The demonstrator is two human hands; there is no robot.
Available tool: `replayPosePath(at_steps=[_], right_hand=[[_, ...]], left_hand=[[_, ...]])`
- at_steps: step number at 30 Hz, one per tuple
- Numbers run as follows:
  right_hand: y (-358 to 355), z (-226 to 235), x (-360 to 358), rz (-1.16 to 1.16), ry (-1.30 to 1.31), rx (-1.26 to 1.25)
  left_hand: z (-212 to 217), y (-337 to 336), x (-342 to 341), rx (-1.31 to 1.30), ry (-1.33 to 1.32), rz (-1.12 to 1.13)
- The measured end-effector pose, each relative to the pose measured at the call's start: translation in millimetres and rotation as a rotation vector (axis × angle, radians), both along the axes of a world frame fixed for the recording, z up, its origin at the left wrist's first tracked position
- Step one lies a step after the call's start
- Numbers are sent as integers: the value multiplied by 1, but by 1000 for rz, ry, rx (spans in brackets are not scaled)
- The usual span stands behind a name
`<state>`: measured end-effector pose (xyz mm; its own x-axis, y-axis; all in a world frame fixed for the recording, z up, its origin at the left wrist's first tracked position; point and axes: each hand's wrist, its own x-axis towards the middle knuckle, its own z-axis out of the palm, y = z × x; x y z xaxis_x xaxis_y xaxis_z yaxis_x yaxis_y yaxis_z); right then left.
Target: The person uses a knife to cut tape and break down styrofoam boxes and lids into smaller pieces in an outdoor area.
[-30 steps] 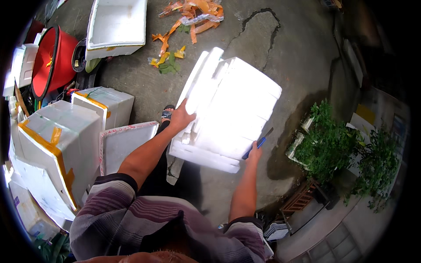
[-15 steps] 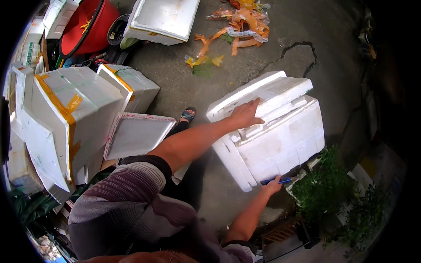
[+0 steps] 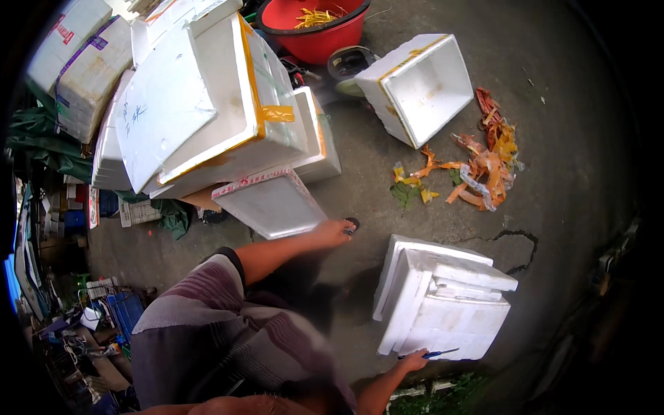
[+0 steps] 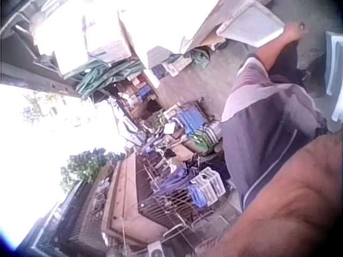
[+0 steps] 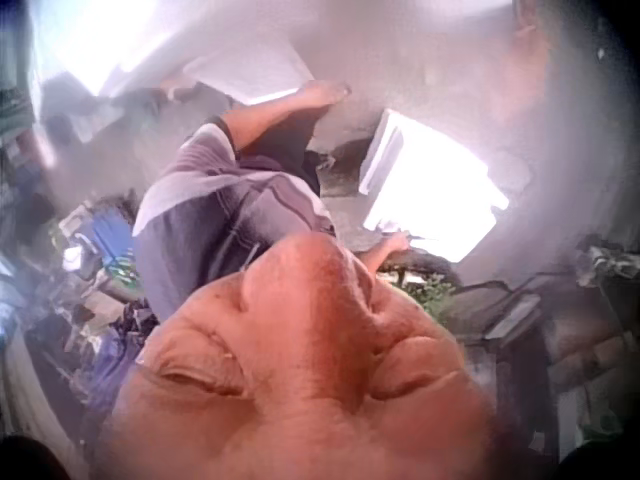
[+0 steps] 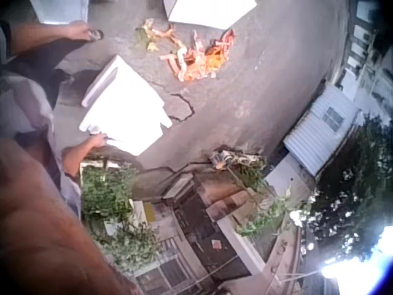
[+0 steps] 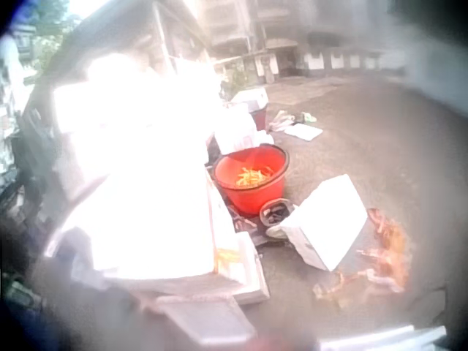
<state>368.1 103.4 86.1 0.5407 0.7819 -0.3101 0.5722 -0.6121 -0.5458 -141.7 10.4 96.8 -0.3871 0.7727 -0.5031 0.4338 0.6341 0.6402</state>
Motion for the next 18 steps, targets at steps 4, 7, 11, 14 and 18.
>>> replayPosePath(at_steps=[4, 7, 11, 14, 18], right_hand=[[0, 49, -84, 79, 241, 57], [18, 38, -123, 138, 441, 95], [45, 54, -218, 387, 509, 22], [73, 65, -276, 619, 500, -1], [115, 84, -326, 691, 651, 28]], left_hand=[[45, -63, -35, -157, 5, 240], [26, -66, -43, -24, 33, 348], [59, -40, -70, 190, -227, 296], [167, -23, -103, 314, -443, 420], [257, -31, -159, 693, -323, 772]])
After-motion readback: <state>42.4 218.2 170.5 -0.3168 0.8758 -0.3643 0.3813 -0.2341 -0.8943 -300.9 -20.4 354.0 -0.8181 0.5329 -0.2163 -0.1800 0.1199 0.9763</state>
